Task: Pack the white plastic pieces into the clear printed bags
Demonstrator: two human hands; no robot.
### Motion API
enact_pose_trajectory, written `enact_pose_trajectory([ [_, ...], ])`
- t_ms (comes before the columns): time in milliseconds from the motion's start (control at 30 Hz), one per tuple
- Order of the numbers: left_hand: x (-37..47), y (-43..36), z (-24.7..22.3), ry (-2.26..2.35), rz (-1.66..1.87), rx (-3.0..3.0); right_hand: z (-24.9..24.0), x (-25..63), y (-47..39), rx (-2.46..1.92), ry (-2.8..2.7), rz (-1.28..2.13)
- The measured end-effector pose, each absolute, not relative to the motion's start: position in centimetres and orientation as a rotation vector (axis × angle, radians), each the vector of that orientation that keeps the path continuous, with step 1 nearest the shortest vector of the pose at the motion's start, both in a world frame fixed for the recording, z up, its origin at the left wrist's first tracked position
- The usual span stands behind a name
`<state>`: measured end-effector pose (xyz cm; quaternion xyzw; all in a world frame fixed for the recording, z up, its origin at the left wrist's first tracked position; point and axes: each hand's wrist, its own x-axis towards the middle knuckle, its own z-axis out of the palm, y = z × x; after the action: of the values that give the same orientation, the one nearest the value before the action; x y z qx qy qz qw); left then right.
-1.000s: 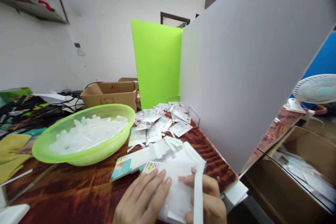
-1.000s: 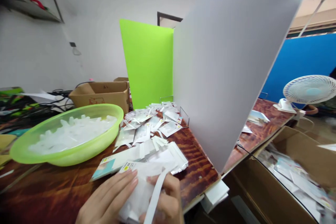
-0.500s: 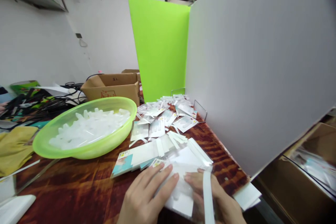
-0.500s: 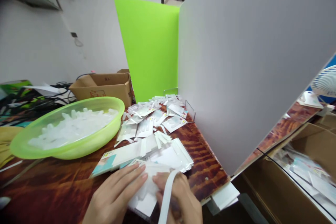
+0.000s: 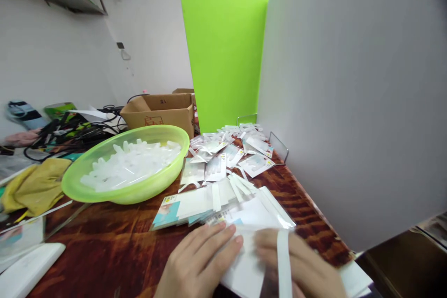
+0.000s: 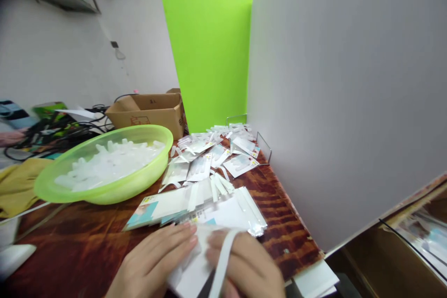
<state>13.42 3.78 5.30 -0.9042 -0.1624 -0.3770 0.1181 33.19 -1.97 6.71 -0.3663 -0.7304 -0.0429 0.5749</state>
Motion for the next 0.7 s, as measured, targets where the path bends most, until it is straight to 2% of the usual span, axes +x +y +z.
enact_pose_trajectory([
  [100, 13.0, 4.8, 6.1, -0.443, -1.106, -2.756, 8.2, 33.5, -0.7, -0.866, -1.329, -0.203],
  [233, 12.1, 9.4, 7.3, -0.38, -1.148, -2.853, 10.1, 35.9, 2.4, -0.789, -1.753, 0.128],
  [267, 11.9, 11.1, 7.4, -0.663, -1.061, -2.78, 10.6, 36.7, 3.5, -0.801, -1.718, 0.136],
  [333, 11.8, 14.5, 7.0, -0.966, -0.994, -2.654, 11.4, 38.5, 6.3, -0.933, -1.489, -0.082],
  [467, 13.6, 20.0, 4.5, -1.175, -0.666, -2.53, 12.6, 41.2, 14.6, -1.337, -1.202, -0.73],
  [567, 15.9, 22.7, 2.8, -1.253, -0.443, -2.452, 11.8, 42.1, 21.5, -1.51, -1.333, -0.795],
  [700, 17.7, 25.1, 2.3, -1.305, -0.251, -2.359, 7.3, 41.9, 27.2, -1.702, -1.682, -0.769],
])
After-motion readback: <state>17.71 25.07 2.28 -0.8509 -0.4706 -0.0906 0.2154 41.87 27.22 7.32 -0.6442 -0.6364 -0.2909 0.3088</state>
